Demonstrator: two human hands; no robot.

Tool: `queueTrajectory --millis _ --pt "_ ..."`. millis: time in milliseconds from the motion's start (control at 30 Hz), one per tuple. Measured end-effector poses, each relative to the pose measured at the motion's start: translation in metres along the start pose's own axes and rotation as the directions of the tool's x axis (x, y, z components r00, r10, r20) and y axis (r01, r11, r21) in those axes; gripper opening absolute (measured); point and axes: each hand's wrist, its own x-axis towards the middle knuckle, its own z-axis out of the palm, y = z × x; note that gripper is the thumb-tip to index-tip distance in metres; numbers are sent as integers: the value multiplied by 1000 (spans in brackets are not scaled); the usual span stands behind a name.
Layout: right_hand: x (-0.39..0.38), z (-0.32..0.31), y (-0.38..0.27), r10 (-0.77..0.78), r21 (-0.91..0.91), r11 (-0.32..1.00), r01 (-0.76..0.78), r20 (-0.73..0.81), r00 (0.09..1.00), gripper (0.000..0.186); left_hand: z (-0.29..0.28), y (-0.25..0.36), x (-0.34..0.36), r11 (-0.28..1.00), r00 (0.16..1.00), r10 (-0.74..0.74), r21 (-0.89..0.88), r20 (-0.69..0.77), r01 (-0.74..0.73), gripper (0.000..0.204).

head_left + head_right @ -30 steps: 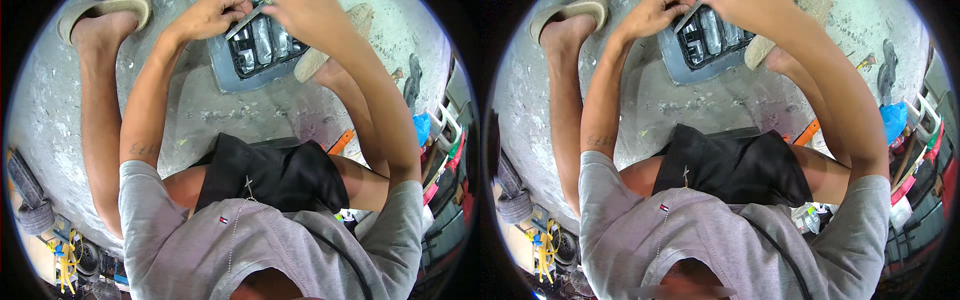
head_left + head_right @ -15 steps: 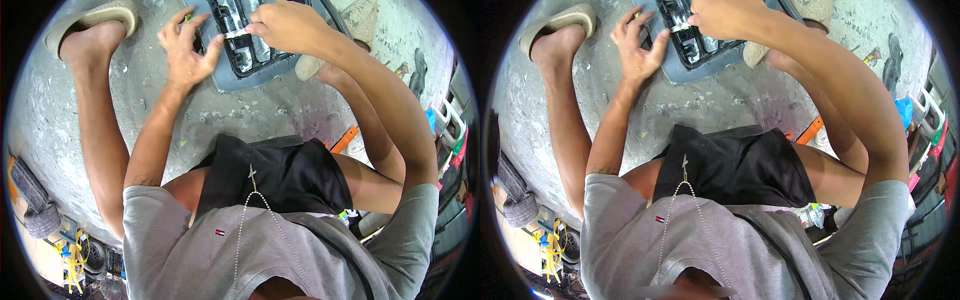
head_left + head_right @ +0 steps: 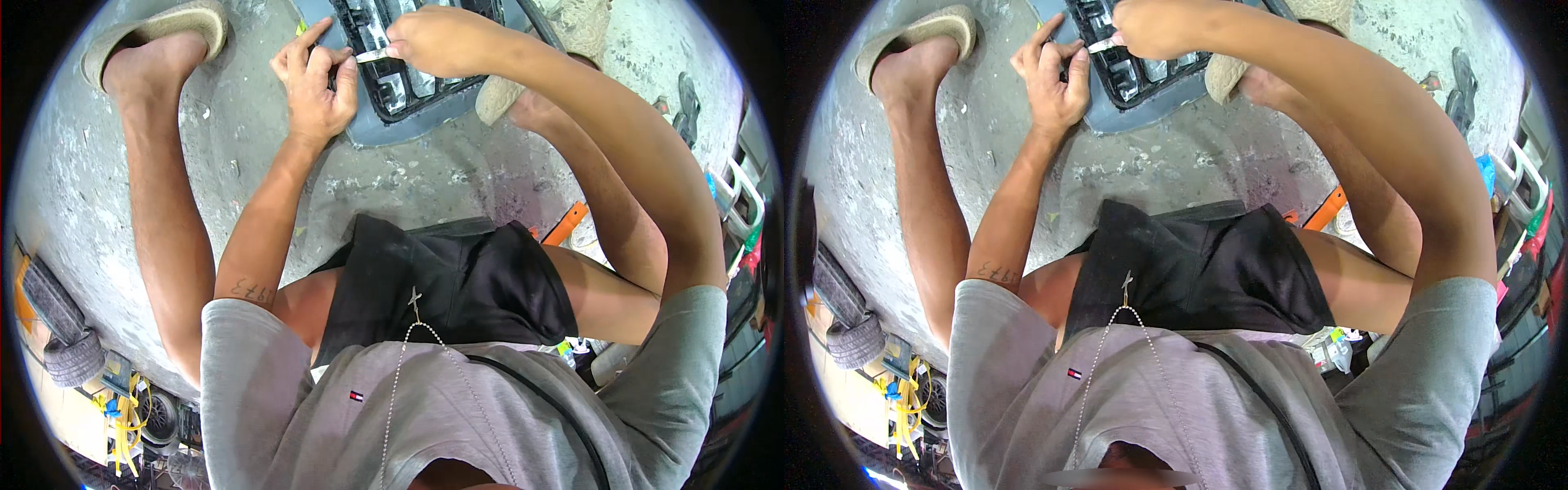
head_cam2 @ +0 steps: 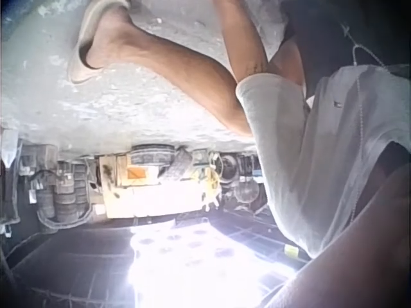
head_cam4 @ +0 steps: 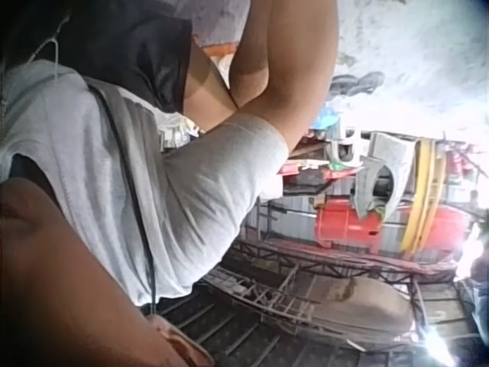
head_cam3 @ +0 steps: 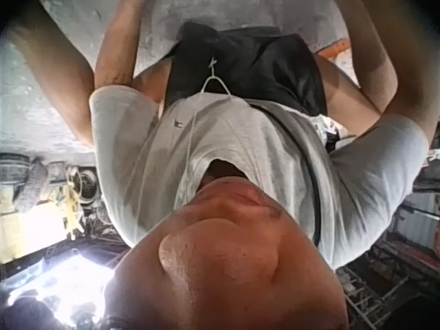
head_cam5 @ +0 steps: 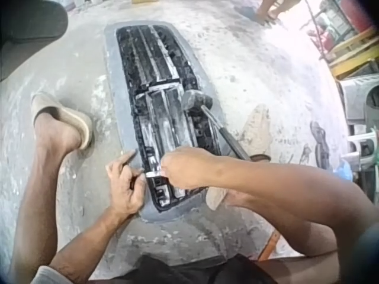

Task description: Repairing a car grille component using a mallet and a chisel tool.

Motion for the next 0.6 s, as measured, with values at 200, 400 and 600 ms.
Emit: queueTrajectory --millis 200,400,600 --pt "-6 -30 -11 35 116 993 -31 -38 999 32 0 -4 0 996 1000 -16 -84 10 17 8" --pt "-10 -34 0 10 156 987 41 -314 949 23 -9 9 4 994 998 -60 88 12 58 15" --pt "-43 -42 -9 69 251 967 45 -427 902 20 -22 26 12 961 988 102 244 114 -127 36"
